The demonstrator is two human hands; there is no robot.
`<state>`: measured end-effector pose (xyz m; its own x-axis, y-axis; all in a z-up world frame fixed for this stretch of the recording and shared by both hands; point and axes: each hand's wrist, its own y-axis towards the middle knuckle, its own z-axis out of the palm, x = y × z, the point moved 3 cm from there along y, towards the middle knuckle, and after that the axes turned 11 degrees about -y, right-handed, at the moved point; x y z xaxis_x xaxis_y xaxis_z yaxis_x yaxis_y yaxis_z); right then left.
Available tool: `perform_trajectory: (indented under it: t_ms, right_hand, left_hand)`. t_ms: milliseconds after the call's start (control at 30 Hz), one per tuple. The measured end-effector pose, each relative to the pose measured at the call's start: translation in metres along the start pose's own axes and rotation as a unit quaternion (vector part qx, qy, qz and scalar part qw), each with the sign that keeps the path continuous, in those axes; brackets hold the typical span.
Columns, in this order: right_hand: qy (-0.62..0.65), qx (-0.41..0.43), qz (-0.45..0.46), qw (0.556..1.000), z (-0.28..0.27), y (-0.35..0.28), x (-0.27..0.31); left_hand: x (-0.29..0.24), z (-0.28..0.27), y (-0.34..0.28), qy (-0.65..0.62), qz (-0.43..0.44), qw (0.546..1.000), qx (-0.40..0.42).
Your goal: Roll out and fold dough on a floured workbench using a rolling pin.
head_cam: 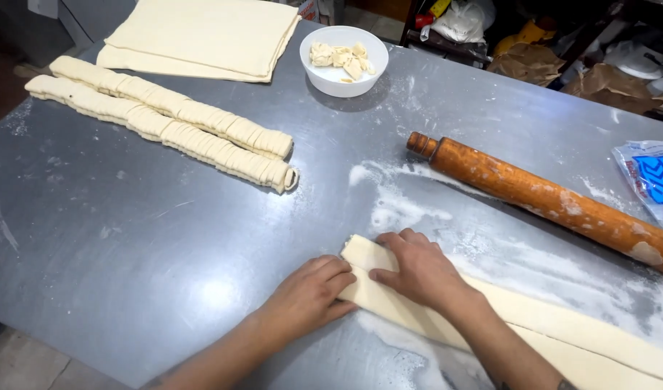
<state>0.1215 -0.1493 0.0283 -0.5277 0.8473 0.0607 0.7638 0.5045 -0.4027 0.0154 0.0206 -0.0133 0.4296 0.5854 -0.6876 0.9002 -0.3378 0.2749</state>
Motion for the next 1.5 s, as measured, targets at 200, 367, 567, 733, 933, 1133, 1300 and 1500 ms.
perform_trajectory:
  t_ms: [200, 367, 567, 733, 933, 1133, 1300, 1500]
  right_hand:
    - [0.045, 0.021, 0.006, 0.999, 0.012, -0.006, 0.002]
    - [0.033, -0.246, -0.145, 0.958, 0.045, -0.046, 0.01]
    - [0.031, -0.344, -0.226, 0.911, 0.05, -0.078, -0.008]
    - [0.031, -0.223, -0.135, 0.965, 0.016, -0.084, -0.102]
    - [0.006, 0.07, 0.032, 0.997, 0.014, -0.081, -0.143]
    - [0.006, -0.105, 0.006, 0.994, 0.067, -0.134, -0.129]
    - [-0.018, -0.377, -0.108, 0.92, 0.092, -0.181, -0.127]
    - [-0.081, -0.012, -0.002, 0.997, 0.045, -0.171, -0.25]
  left_hand:
    - [0.001, 0.016, -0.011, 0.031, 0.043, 0.998, -0.041]
    - [-0.005, 0.009, -0.016, 0.009, -0.011, 0.999, -0.043]
    - [-0.039, 0.005, 0.015, -0.018, 0.062, 0.996, -0.06]
    - [-0.034, 0.037, 0.05, -0.004, 0.028, 0.998, 0.061]
    - [-0.049, 0.056, 0.094, 0.01, -0.095, 0.988, 0.122]
    - [-0.042, 0.099, 0.048, 0.049, -0.01, 0.996, 0.078]
    - [-0.085, 0.103, 0.048, 0.005, 0.084, 0.996, -0.003]
    - [-0.139, 0.2, 0.123, -0.09, 0.025, 0.995, 0.035]
